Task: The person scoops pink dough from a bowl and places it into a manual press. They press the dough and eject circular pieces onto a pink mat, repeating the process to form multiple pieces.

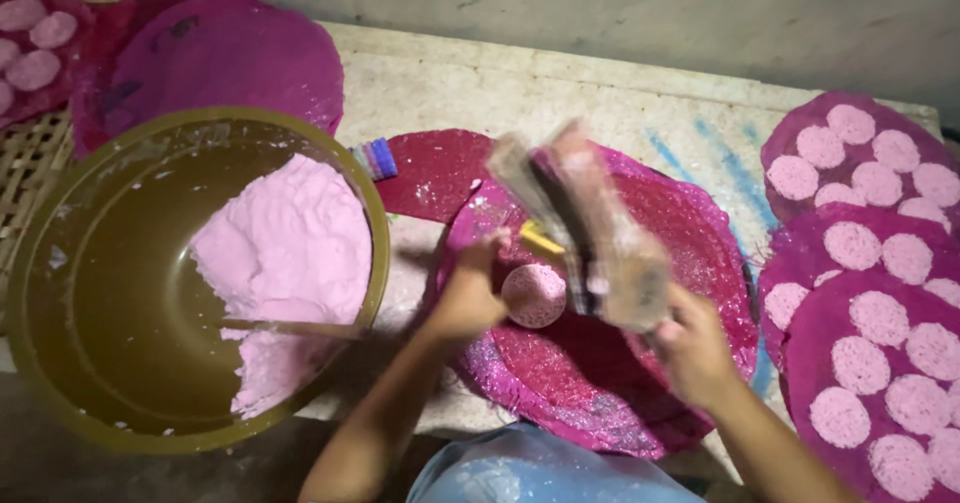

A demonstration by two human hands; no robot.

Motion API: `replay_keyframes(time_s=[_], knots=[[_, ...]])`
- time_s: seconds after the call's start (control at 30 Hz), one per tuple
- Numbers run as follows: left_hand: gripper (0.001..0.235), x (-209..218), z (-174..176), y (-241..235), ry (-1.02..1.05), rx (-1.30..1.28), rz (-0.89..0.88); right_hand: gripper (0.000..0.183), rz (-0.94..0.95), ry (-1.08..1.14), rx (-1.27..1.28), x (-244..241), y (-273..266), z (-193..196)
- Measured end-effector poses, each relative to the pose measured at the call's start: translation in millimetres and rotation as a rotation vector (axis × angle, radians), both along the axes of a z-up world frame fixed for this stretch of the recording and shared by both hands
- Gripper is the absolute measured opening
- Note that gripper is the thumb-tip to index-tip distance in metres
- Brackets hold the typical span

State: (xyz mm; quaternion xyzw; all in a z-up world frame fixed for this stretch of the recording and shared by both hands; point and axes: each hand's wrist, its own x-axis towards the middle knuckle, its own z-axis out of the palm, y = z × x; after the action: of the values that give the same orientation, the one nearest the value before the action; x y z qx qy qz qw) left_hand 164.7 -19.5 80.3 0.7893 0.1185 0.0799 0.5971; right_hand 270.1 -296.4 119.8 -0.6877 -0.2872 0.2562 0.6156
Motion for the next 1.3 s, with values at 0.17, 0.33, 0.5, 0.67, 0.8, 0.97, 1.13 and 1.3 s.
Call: replay_keyframes(time_s=[0.17,0.33,0.5,0.67,0.8,0.97,1.13,1.3], knots=[[0.122,-8.5,-8.4,-31.9,0.324,0.554,-0.147,0.088,-0.152,-0.110,0.135,-6.7,-24.0,-12.1],[0.107,-13.6,-8.6,-32.3,0.174,0.589,-0.084,0.091,-0.261,-0.045,0.227,-15.5,-43.9,-26.5],[0.101,-17.3,-12.6,-35.8,0.090,0.619,-0.044,0.088,-0.316,-0.011,0.251,-20.4,-57.2,-33.0],[0.100,-18.3,-13.2,-36.1,0.094,0.639,-0.073,0.087,-0.350,-0.010,0.253,-24.9,-61.8,-35.4],[0.100,-18.4,-11.2,-37.1,0.099,0.647,-0.062,0.088,-0.362,-0.026,0.244,-27.3,-64.3,-35.0],[0.096,-18.8,-6.8,-38.7,0.069,0.633,-0.053,0.087,-0.363,-0.017,0.248,-28.1,-67.4,-34.8],[0.098,-15.2,9.0,-33.8,0.044,0.602,-0.084,0.087,-0.403,0.013,0.228,-26.7,-72.8,-37.5],[0.105,41.2,10.9,-20.5,-0.006,0.707,-0.113,0.084,-0.398,0.012,0.355,-24.2,-79.1,-46.9]])
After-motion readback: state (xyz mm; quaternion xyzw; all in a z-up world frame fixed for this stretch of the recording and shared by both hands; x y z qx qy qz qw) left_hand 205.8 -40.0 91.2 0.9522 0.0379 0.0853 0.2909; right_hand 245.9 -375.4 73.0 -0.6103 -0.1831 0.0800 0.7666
